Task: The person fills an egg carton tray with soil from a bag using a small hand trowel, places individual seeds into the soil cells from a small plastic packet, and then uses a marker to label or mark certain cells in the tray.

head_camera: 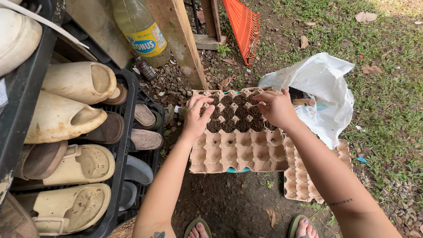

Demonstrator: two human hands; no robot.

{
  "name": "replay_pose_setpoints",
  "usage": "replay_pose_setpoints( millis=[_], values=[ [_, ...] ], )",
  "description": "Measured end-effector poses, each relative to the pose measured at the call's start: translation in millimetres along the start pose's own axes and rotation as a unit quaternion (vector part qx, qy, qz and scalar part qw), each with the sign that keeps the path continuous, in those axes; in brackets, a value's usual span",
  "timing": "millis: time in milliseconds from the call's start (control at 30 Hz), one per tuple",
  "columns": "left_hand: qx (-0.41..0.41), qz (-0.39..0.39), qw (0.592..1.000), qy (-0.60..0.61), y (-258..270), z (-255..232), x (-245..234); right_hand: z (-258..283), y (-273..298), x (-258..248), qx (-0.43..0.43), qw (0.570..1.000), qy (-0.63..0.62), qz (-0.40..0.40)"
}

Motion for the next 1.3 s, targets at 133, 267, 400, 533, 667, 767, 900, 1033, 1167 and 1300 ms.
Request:
replay_pose_setpoints(
  millis=[133, 267, 400, 533, 667, 767, 900, 1033, 1167, 1300],
  values=[
    [-0.015, 0.01, 0.998, 0.058, -1.1, -1.4, 13.5, -11.4, 6.3, 2.2, 0.029, 1.0, -0.002, 0.009],
    [0.008, -0.008, 0.999, 0.041, 0.6, -6.6, 30.7, -9.0, 5.6, -7.8, 0.087, 0.993, 0.063, 0.057],
    [0.048, -0.04, 0.998, -0.004, -8.7, -24.6, 35.5, 34.6, -10.7, -41.0, -0.061, 0.996, -0.002, -0.068],
    [-0.001, -0.001, 0.998, -0.065, -29.3, -64.0, 39.7, 54.9, -32.6, -61.8, -0.046, 0.997, -0.032, -0.046],
    [-0.061, -0.039, 0.997, -0.008, -33.7, -101.6, 37.7, 57.1, -42.8, -66.8, 0.049, 0.995, -0.075, -0.039],
    [-0.167, 0.013, 0.986, 0.023, -38.4, -106.6, 37.7, 56.9, -50.0, -58.3, 0.119, 0.992, -0.021, 0.042],
    [-0.203, 0.007, 0.979, -0.03, -43.2, -112.5, 22.7, 68.2, -59.2, -67.3, -0.034, 0.995, -0.021, -0.092],
    [-0.243, 0.006, 0.97, -0.026, -43.6, -106.1, -3.4, 90.6, -87.9, -82.0, -0.084, 0.994, 0.056, -0.05],
    [-0.139, -0.058, 0.989, 0.004, -48.7, -100.5, -34.6, 127.8, -125.0, -103.0, -0.105, 0.991, 0.084, -0.022],
    [-0.194, -0.065, 0.978, -0.027, -61.0, -105.5, -79.2, 173.4, -174.7, -137.3, -0.209, 0.964, 0.106, -0.123]
  ],
)
Point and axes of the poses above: each hand's wrist, its own y-axis away from the middle knuckle, its own x-axis out of the palm, z = x × y, the point moved 3 cm from there along -y, towards the middle knuckle, and after that the axes turned 10 degrees about -x, right-handed, at the moved point
